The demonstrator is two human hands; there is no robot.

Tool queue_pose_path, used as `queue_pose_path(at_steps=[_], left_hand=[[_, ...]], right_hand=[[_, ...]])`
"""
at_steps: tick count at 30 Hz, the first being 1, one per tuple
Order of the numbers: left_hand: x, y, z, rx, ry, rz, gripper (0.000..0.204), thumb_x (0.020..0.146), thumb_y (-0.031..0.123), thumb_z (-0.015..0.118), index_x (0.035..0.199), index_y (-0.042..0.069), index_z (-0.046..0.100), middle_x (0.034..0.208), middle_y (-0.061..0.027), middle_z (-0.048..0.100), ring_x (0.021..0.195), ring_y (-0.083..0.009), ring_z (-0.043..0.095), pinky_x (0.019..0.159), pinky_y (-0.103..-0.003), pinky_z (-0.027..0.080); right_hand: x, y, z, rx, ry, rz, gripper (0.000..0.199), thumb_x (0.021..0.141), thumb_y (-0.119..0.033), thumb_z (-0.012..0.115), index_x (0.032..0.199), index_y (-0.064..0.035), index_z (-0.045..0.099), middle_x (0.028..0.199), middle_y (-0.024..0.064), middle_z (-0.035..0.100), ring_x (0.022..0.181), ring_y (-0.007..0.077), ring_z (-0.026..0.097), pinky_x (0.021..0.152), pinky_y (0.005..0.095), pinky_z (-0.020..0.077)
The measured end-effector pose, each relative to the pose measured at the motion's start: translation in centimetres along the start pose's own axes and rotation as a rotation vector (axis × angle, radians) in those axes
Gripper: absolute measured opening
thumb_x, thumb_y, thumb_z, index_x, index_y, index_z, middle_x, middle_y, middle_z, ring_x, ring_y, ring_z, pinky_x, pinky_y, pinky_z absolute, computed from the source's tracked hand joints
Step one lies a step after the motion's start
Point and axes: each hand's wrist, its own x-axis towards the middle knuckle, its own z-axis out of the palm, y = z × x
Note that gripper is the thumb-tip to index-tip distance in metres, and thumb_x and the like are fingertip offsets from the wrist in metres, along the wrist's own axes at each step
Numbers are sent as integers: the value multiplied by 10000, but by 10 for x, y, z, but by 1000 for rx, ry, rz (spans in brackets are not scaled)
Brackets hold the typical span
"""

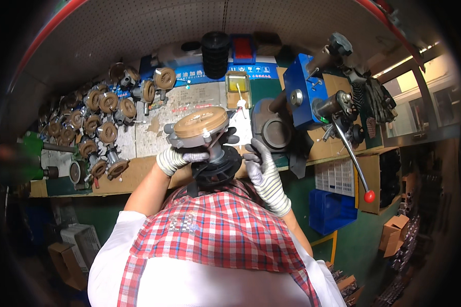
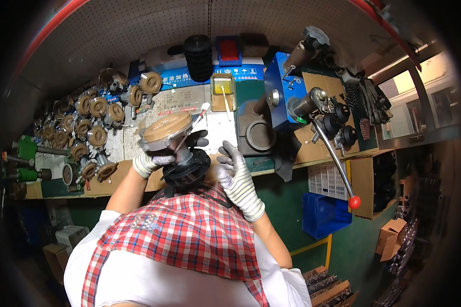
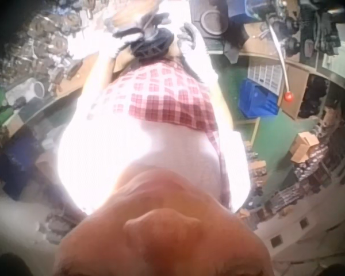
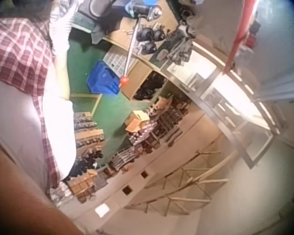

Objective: The person repeatedly picks up small mechanical assemblies from a workbench, places them into a blue press machine, and operates a lever to press-fit a circular component onto each unit. After pressing, the person removes the unit and sets it aside on the bench. This cycle is repeated for multiple units throughout the clip.

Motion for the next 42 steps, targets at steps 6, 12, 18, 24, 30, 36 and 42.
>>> queue_pose_path(at_steps=[6, 12, 18, 24, 30, 36, 42], left_hand=[[6, 20, 20, -69, -1, -55, 783, 687, 223, 847, 1348, 53, 463, 1317, -80, 548, 1202, -207, 513, 1051, -375, 407], [14, 34, 25, -299, -197, 10, 777, 748, 253, 802, 1385, 46, 406, 1342, -113, 532, 1246, -221, 494, 1054, -369, 410], [16, 36, 21, -206, -219, 56, 774, 775, 245, 781, 1405, 55, 374, 1373, -132, 506, 1279, -228, 469, 1074, -371, 383], [17, 19, 13, -288, -193, 15, 838, 701, 230, 839, 1394, 64, 398, 1346, -108, 531, 1260, -229, 484, 1074, -388, 385], [7, 14, 11, -73, -72, -122, 747, 694, 213, 839, 1333, 84, 474, 1289, -82, 572, 1193, -210, 532, 1038, -393, 425], [37, -6, 85, -625, -260, -215, 806, 749, 412, 759, 1377, 49, 409, 1309, -133, 541, 1189, -240, 539, 1038, -395, 418], [68, -75, 163, -311, -378, -459, 824, 840, 648, 521, 1402, 70, 351, 1340, -90, 500, 1213, -226, 504, 1060, -382, 397]], right_hand=[[6, -12, 13, -111, -115, -103, 973, 787, -507, 712, 1467, -29, 205, 1390, 208, 406, 1241, 308, 481, 1028, 400, 395], [6, 13, 7, 65, 46, 51, 731, 940, -418, 559, 1463, -34, 222, 1345, 202, 431, 1177, 205, 492, 999, 323, 394], [8, 22, 1, 115, 125, 28, 652, 965, -349, 541, 1447, -18, 252, 1315, 196, 463, 1135, 203, 526, 1000, 317, 390], [4, 18, 5, 102, 96, 10, 729, 921, -362, 607, 1450, -12, 249, 1332, 186, 455, 1138, 214, 518, 999, 327, 400], [-5, -10, 4, -319, -153, -250, 827, 786, -96, 679, 1469, -39, 217, 1413, 193, 385, 1301, 312, 428, 1068, 377, 371], [-18, 31, -13, -177, 20, -186, 858, 707, -78, 678, 1458, -90, 263, 1416, 172, 397, 1329, 318, 386, 1094, 375, 331], [-56, 48, -97, -172, 383, 1, 777, 861, -360, 657, 1442, -18, 270, 1284, 189, 514, 1173, 260, 519, 997, 357, 399]])
